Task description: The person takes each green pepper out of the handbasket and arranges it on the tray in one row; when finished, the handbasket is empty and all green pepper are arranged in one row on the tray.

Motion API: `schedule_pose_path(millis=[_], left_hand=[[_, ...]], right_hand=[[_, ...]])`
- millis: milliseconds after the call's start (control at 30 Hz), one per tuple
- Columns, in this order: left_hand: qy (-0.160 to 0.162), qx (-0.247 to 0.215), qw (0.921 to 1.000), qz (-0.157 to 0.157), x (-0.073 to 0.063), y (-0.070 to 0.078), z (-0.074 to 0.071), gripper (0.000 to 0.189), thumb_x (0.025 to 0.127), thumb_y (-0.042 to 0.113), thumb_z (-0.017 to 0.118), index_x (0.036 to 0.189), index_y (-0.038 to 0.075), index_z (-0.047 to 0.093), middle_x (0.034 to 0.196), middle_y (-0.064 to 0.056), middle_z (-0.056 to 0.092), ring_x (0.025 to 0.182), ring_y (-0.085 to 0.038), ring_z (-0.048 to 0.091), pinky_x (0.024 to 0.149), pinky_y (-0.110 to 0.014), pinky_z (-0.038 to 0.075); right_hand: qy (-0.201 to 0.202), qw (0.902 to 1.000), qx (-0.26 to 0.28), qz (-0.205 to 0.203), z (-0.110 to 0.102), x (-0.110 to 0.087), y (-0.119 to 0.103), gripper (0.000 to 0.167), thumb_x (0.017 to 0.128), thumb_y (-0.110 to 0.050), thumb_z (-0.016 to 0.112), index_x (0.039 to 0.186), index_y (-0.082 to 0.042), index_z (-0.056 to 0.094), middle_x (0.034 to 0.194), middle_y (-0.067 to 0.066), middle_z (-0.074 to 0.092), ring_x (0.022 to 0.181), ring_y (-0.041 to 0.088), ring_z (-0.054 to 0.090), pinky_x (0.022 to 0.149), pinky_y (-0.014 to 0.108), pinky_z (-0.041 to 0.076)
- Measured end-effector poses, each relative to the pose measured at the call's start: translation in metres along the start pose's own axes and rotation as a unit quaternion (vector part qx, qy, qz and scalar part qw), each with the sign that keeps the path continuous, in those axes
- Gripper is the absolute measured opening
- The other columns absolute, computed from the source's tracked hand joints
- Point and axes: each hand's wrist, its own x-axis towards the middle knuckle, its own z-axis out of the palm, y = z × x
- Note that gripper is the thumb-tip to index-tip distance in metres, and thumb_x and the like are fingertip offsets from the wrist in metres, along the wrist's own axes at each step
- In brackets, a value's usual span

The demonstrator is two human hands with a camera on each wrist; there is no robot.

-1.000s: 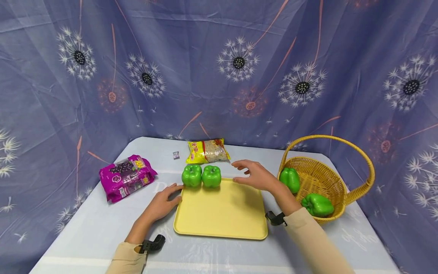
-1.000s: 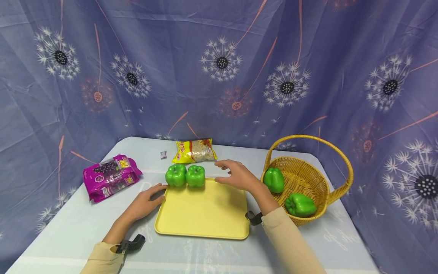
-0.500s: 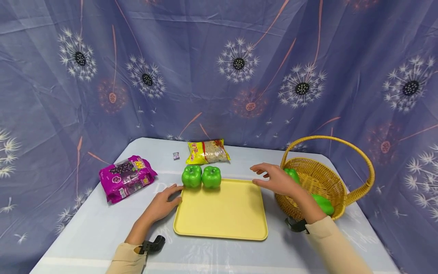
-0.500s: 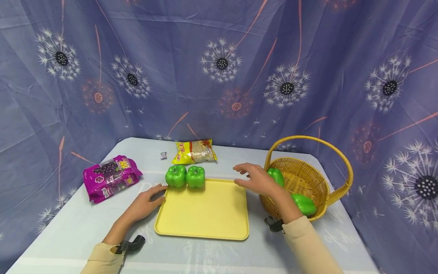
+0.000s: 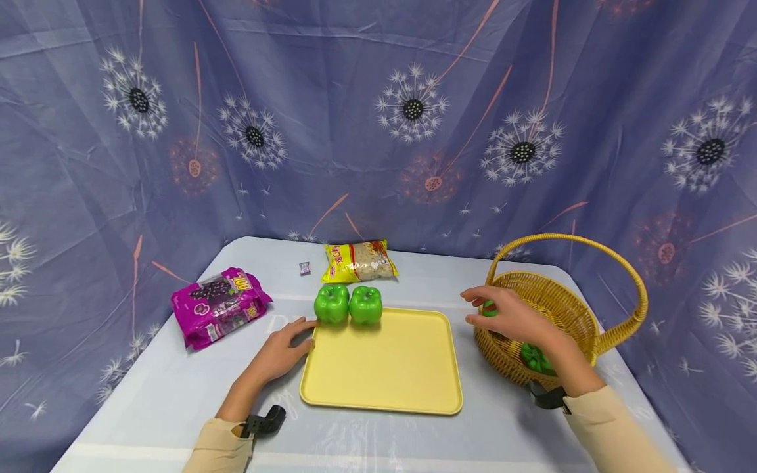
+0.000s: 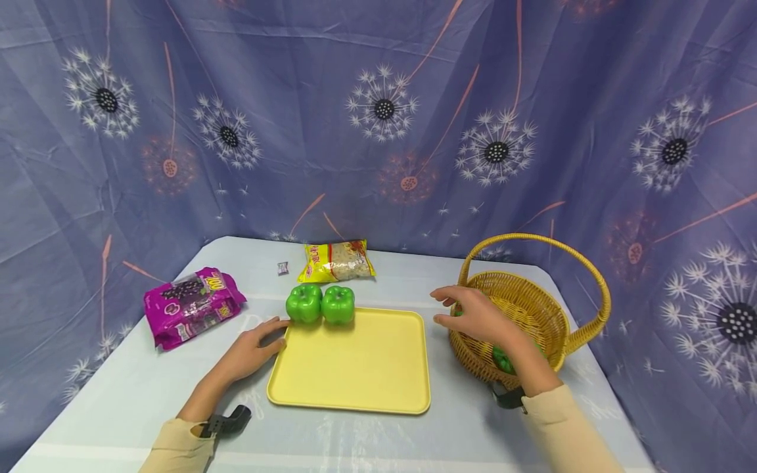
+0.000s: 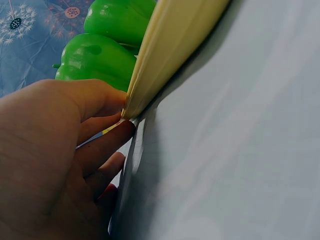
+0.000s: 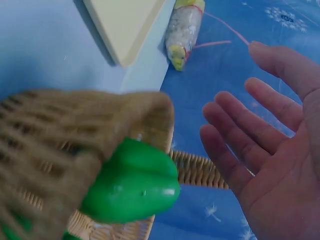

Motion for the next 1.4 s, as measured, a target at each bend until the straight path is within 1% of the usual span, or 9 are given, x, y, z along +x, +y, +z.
schedule_pose_path(millis=[233, 400, 533, 667, 800, 933, 1100, 1300, 1400], left_hand=[[0.0, 0.002, 1.0, 0.001, 0.002, 0.0, -0.001, 0.044, 0.095, 0.026, 0.06, 0.138, 0.018, 0.054, 0.148, -0.018, 0.037, 0.136, -0.039, 0.031, 0.108, -0.059, 0.024], [0.001, 0.002, 1.0, 0.001, 0.001, -0.002, 0.001, 0.044, 0.095, 0.026, 0.06, 0.138, 0.017, 0.054, 0.148, -0.019, 0.038, 0.136, -0.04, 0.031, 0.108, -0.059, 0.024], [0.002, 0.002, 1.0, -0.001, -0.001, -0.001, 0.002, 0.043, 0.095, 0.025, 0.06, 0.137, 0.016, 0.055, 0.147, -0.019, 0.039, 0.135, -0.041, 0.032, 0.108, -0.059, 0.025], [-0.002, 0.001, 1.0, -0.009, -0.002, 0.0, 0.002, 0.043, 0.095, 0.025, 0.06, 0.137, 0.017, 0.055, 0.147, -0.019, 0.038, 0.135, -0.04, 0.032, 0.108, -0.058, 0.025], [-0.001, 0.001, 1.0, -0.007, -0.002, 0.0, 0.001, 0.043, 0.096, 0.025, 0.06, 0.138, 0.018, 0.055, 0.148, -0.018, 0.038, 0.136, -0.039, 0.032, 0.109, -0.058, 0.025], [-0.001, 0.005, 1.0, -0.006, -0.002, -0.002, 0.001, 0.044, 0.096, 0.026, 0.059, 0.138, 0.018, 0.054, 0.148, -0.018, 0.038, 0.136, -0.04, 0.032, 0.108, -0.059, 0.025], [-0.011, 0.005, 0.9998, -0.018, -0.002, -0.002, 0.002, 0.045, 0.096, 0.027, 0.06, 0.139, 0.019, 0.053, 0.149, -0.018, 0.036, 0.136, -0.04, 0.031, 0.108, -0.059, 0.025], [-0.005, 0.005, 0.9999, -0.008, 0.003, 0.0, 0.001, 0.044, 0.096, 0.026, 0.06, 0.138, 0.019, 0.054, 0.149, -0.018, 0.037, 0.136, -0.04, 0.031, 0.108, -0.059, 0.025], [-0.005, 0.005, 1.0, -0.006, 0.002, -0.001, 0.0, 0.044, 0.096, 0.027, 0.06, 0.138, 0.019, 0.054, 0.149, -0.017, 0.037, 0.136, -0.039, 0.031, 0.108, -0.059, 0.025]], right_hand=[[0.008, 0.9999, -0.008, 0.006, -0.012, -0.013, 0.009, 0.044, 0.088, -0.024, 0.073, 0.129, -0.017, 0.059, 0.121, 0.004, 0.061, 0.105, 0.027, 0.06, 0.087, 0.044, 0.051], [0.01, 0.9994, -0.027, 0.019, -0.015, -0.023, 0.022, 0.045, 0.087, -0.029, 0.074, 0.127, -0.013, 0.06, 0.117, 0.006, 0.063, 0.099, 0.023, 0.061, 0.082, 0.041, 0.052], [-0.004, 0.9989, -0.036, 0.029, -0.016, -0.033, 0.03, 0.05, 0.086, -0.035, 0.073, 0.128, -0.01, 0.06, 0.118, 0.006, 0.063, 0.1, 0.024, 0.061, 0.079, 0.038, 0.053], [-0.023, 0.9981, -0.045, 0.036, -0.02, -0.04, 0.035, 0.05, 0.085, -0.032, 0.074, 0.127, -0.008, 0.06, 0.121, 0.007, 0.063, 0.103, 0.027, 0.06, 0.078, 0.036, 0.054], [-0.049, 0.9959, -0.067, 0.033, -0.025, -0.042, 0.036, 0.052, 0.083, -0.029, 0.077, 0.126, -0.005, 0.061, 0.12, 0.008, 0.063, 0.102, 0.028, 0.06, 0.079, 0.04, 0.054], [-0.08, 0.9904, -0.11, 0.023, -0.026, -0.043, 0.038, 0.051, 0.082, -0.026, 0.077, 0.125, -0.004, 0.062, 0.12, 0.007, 0.062, 0.105, 0.029, 0.06, 0.084, 0.046, 0.051], [-0.114, 0.9809, -0.156, 0.017, -0.028, -0.047, 0.039, 0.049, 0.079, -0.028, 0.079, 0.121, -0.008, 0.065, 0.118, 0.003, 0.063, 0.108, 0.028, 0.059, 0.087, 0.045, 0.05], [-0.163, 0.9693, -0.177, 0.052, -0.034, -0.049, 0.035, 0.049, 0.075, -0.031, 0.082, 0.12, -0.02, 0.065, 0.118, -0.002, 0.062, 0.11, 0.028, 0.056, 0.085, 0.046, 0.05], [-0.185, 0.9639, -0.177, 0.074, -0.036, -0.048, 0.032, 0.052, 0.071, -0.028, 0.084, 0.119, -0.022, 0.066, 0.119, -0.003, 0.061, 0.112, 0.029, 0.055, 0.084, 0.046, 0.051]])
